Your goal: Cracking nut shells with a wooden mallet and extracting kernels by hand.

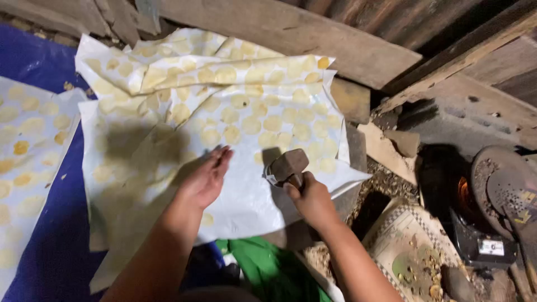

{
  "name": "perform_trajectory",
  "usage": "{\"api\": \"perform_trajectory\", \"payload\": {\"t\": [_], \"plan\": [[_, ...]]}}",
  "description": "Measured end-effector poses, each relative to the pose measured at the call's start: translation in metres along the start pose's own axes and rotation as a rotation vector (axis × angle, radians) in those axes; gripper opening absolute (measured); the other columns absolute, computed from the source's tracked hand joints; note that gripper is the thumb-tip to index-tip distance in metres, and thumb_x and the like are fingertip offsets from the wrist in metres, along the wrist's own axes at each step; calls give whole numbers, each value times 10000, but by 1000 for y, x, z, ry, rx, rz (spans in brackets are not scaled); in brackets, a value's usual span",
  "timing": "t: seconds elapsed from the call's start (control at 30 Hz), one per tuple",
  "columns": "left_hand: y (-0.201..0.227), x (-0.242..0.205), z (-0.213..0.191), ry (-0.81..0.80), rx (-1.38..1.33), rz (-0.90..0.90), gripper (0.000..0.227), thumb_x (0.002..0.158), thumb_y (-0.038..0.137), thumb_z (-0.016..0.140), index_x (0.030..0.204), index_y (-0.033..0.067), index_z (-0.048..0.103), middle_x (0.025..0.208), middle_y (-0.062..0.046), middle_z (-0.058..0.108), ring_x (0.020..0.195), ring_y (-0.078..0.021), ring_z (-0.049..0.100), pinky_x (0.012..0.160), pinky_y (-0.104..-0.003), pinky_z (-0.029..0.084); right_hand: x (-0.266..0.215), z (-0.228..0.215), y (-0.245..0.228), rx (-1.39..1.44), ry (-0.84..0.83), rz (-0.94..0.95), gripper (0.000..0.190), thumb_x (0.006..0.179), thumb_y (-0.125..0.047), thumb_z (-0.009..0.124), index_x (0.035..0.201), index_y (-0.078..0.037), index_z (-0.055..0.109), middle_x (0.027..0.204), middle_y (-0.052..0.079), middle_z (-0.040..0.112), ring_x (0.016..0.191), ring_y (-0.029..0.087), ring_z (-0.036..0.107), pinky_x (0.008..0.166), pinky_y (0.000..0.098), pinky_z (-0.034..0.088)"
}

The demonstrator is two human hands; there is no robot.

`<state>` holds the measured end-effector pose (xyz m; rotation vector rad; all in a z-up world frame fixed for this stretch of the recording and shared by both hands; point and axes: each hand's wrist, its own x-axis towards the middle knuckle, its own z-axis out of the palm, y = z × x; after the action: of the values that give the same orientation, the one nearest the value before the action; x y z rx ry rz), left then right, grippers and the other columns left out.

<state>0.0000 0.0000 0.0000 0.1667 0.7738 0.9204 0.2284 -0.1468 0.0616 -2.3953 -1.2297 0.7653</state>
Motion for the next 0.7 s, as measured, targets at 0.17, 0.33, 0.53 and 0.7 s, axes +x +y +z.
{"api": "perform_trajectory", "payload": {"t": [0.17,0.33,0.53,0.7], "plan": [[20,-7,-18,-79,104,-76,342,1103,338,468,1252,89,649,878,34,612,658,-11,581,476,-24,413,-31,-14,-28,-1,106,44,516,941,-396,641,1247,13,564,959,369,711,1002,554,682,834,652,550],[-3,59,-55,160,1245,441,266,930,202,678,1143,305,799,826,0,749,526,-145,677,377,-208,496,-20,24,-18,-124,57,35,480,955,-449,624,1177,-29,555,938,311,735,965,485,730,828,577,608],[-34,54,0,36,1699,879,156,879,282,769,1032,279,798,919,34,787,912,-191,756,817,-314,597,-23,-37,-76,42,3,85,539,917,-468,658,1242,-40,613,1033,304,748,1077,484,697,898,595,566],[-39,67,21,-22,1866,885,196,942,354,710,958,164,752,845,-122,704,757,-351,765,629,-432,638,-36,-94,-126,248,485,-463,132,927,-207,708,839,-150,627,430,10,601,420,193,658,505,285,525]]}}
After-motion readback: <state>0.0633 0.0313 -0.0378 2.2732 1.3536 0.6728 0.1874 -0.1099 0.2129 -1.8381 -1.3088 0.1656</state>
